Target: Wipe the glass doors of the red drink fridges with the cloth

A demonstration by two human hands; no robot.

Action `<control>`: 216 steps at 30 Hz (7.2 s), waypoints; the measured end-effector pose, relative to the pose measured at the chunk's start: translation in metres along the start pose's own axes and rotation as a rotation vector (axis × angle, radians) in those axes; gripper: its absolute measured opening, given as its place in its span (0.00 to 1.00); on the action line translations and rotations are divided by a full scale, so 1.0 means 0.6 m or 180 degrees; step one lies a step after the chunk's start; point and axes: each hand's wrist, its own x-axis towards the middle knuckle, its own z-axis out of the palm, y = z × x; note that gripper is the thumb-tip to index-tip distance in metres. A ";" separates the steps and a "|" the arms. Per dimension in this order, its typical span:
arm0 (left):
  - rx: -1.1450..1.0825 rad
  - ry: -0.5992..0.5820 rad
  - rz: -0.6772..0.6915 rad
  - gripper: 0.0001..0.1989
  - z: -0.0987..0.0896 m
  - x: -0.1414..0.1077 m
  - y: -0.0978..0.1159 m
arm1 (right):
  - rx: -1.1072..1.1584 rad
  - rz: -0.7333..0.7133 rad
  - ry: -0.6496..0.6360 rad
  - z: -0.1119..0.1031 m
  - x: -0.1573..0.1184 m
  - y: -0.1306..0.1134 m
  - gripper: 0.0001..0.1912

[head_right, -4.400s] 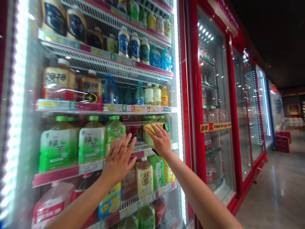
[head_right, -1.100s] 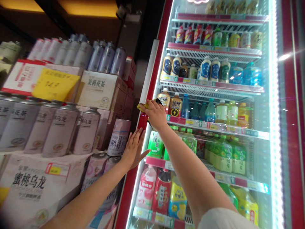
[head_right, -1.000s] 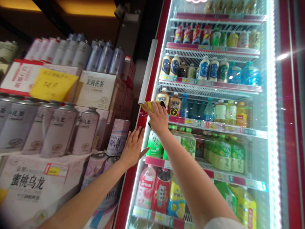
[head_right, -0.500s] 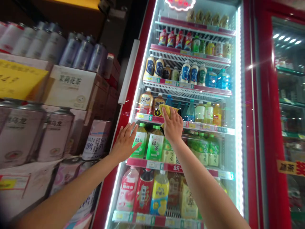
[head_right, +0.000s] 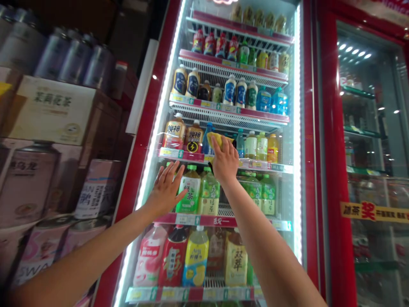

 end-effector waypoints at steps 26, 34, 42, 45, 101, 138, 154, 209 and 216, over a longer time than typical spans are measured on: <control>-0.0682 0.0264 0.0343 0.43 0.071 0.133 0.193 | -0.0398 -0.0081 -0.0262 -0.035 -0.044 0.199 0.42; -0.0793 0.0302 0.0508 0.41 0.087 0.139 0.237 | -0.0336 0.0563 -0.0031 -0.051 -0.125 0.286 0.47; -0.1081 0.0189 0.0598 0.39 0.100 0.165 0.276 | -0.0340 0.0411 -0.0141 -0.061 -0.066 0.297 0.44; -0.1232 0.0196 0.0608 0.39 0.102 0.162 0.281 | -0.0305 0.0930 0.0171 -0.063 -0.090 0.325 0.45; -0.1209 -0.0967 0.1073 0.45 0.095 0.377 0.443 | 0.0069 0.1618 -0.0412 -0.114 -0.221 0.456 0.41; -0.0752 -0.1826 0.0593 0.42 -0.021 0.406 0.311 | 0.0480 0.1212 -0.0789 -0.125 0.005 0.457 0.42; -0.0411 -0.2484 0.0138 0.41 -0.095 0.373 0.232 | 0.0568 0.0816 -0.1211 -0.119 0.037 0.377 0.42; -0.0510 -0.2529 -0.0061 0.39 -0.172 0.205 -0.111 | 0.0954 -0.0024 -0.1836 -0.094 -0.037 -0.003 0.48; -0.0461 -0.2605 -0.0353 0.41 -0.193 0.139 -0.158 | 0.0861 0.0824 -0.1265 -0.063 0.016 -0.070 0.48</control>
